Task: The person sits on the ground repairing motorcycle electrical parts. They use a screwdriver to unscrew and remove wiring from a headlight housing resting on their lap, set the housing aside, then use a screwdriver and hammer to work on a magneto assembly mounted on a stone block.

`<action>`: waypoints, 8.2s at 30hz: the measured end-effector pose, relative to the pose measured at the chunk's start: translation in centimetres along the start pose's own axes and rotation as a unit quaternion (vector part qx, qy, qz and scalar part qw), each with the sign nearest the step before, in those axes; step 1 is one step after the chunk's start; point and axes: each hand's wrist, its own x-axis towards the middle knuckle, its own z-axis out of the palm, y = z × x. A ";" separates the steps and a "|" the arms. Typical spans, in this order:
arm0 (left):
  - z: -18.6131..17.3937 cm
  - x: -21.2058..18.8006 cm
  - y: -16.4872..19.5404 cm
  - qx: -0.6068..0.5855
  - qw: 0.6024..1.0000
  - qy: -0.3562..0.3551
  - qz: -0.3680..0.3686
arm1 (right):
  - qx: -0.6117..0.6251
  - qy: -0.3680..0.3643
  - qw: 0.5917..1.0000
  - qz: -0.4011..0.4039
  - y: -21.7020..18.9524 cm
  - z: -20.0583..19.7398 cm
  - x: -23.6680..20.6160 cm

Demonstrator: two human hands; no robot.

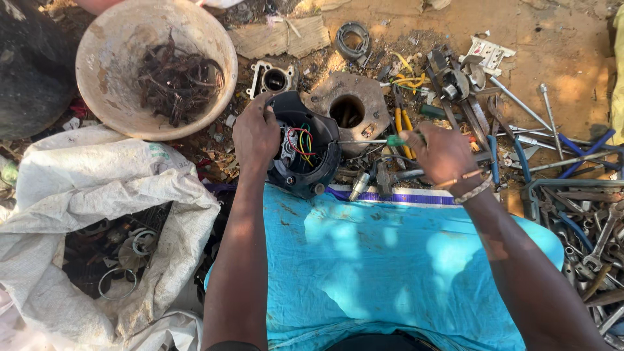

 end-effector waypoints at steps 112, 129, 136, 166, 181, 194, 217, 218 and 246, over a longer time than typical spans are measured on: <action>1.0 -4.8 -0.1 -0.080 0.992 0.097 -0.007 | 0.057 -0.086 0.934 -0.342 -4.4 12.3 5.3; 1.0 -5.3 -1.1 -0.060 0.994 0.085 0.033 | 0.125 -0.029 0.966 -0.223 -4.5 12.1 1.8; 0.1 -5.3 -1.7 -0.199 0.979 0.033 -0.001 | 0.054 -0.015 0.952 -0.302 -9.7 12.3 7.4; 0.0 -3.1 -2.9 -0.187 0.978 -0.007 -0.096 | 0.429 0.135 0.818 -0.358 -8.5 2.5 1.8; 0.2 -3.2 -2.9 -0.191 0.979 0.013 -0.072 | 0.460 0.155 0.844 -0.228 -7.6 10.4 1.8; 0.4 -3.2 -3.4 -0.203 0.975 0.002 -0.088 | 0.399 0.186 0.876 -0.199 -9.9 12.1 4.3; 0.4 -3.2 -3.8 -0.208 0.976 0.001 -0.066 | 0.383 0.165 0.902 -0.116 -7.3 13.4 3.1; 0.5 -3.2 -3.9 -0.196 0.978 0.001 -0.075 | 0.383 0.162 0.902 -0.112 -7.3 13.4 3.2; 0.4 -3.1 -3.5 -0.199 0.976 -0.001 -0.090 | 0.348 0.167 0.914 -0.126 -7.4 13.4 2.1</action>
